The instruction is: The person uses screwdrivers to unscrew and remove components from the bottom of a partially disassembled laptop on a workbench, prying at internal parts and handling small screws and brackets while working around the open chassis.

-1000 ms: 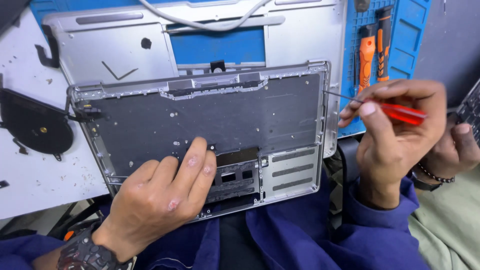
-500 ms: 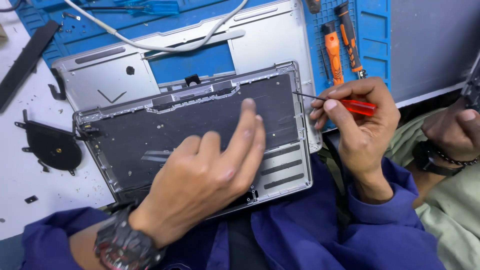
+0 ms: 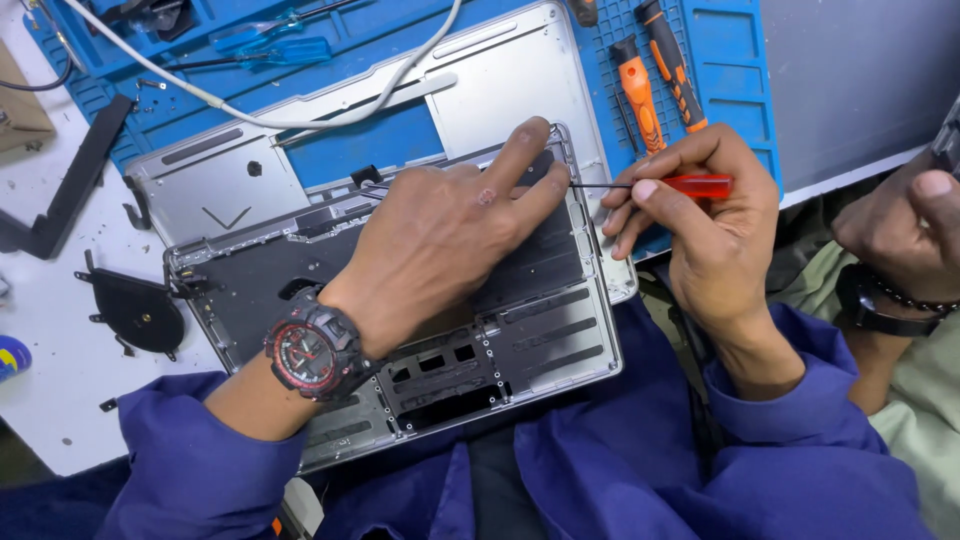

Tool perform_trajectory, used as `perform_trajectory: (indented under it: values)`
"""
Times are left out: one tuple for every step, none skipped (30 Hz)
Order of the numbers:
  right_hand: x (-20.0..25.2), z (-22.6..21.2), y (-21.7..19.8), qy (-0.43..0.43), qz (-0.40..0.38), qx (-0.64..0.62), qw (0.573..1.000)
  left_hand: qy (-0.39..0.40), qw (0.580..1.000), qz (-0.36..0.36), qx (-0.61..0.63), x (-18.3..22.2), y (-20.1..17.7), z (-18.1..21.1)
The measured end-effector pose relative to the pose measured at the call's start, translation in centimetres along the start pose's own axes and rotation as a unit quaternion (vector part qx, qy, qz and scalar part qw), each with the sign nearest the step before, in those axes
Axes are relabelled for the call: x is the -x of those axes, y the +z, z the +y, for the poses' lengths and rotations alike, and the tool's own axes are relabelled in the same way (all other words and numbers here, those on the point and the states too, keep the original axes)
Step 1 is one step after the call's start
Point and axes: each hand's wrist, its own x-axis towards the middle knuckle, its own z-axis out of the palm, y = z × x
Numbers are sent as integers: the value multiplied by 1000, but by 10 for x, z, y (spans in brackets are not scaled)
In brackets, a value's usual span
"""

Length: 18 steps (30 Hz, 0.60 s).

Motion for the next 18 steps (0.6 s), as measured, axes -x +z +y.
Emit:
perform_trajectory:
  values:
    - [0,0,0,0,1,-1,1000,1,1000,-1,0,-1,1,-1]
    - [0,0,0,-1,1,0,1000,2,1000,0,18,-2,1,-2]
    - [0,-1,0,0,-1,2,1000,-1,999,1,38,-2,2,-3]
    - [0,0,-1,1,-2,2,1000,-3,999,0,38,-2,3,-3]
    - [0,1,-1,8,1,-7,1000,-8,999,-2,48,-3,3,-3]
    - [0,2,-2,15,4,-15,1000,-14,998,-4,59,-3,3,-3]
    - [-1,1,-2,15,4,-16,1000,-15,998,-5,59,-4,3,-3]
    - [-1,1,-2,14,1,-19,1000,-16,997,-12,68,-5,3,-3]
    - [-1,1,-3,13,-2,-21,1000,-17,997,-20,78,-5,2,-3]
    - [-2,0,-3,14,-2,-22,1000,-17,997,-20,78,-6,2,-3]
    - [-2,0,-4,18,-6,-24,1000,-19,996,-21,88,-6,1,-3]
    - [-2,0,-5,22,-11,-27,999,-21,995,-22,98,-6,1,-3]
    - [-2,0,-5,23,-10,-27,999,-21,995,-22,99,-6,1,-3]
    - [-2,-1,-6,27,-14,-31,999,-22,996,-21,82,-5,0,-3]
    - [-2,-1,-7,31,-17,-35,999,-22,997,-20,65,-5,0,-4]
    - [-3,-1,-7,32,-16,-36,999,-21,997,-20,65,-5,0,-4]
    - [-3,-2,-7,37,-16,-34,999,-23,997,-22,74,-5,1,-5]
    - [-2,-2,-8,43,-15,-33,998,-24,996,-24,83,-5,1,-5]
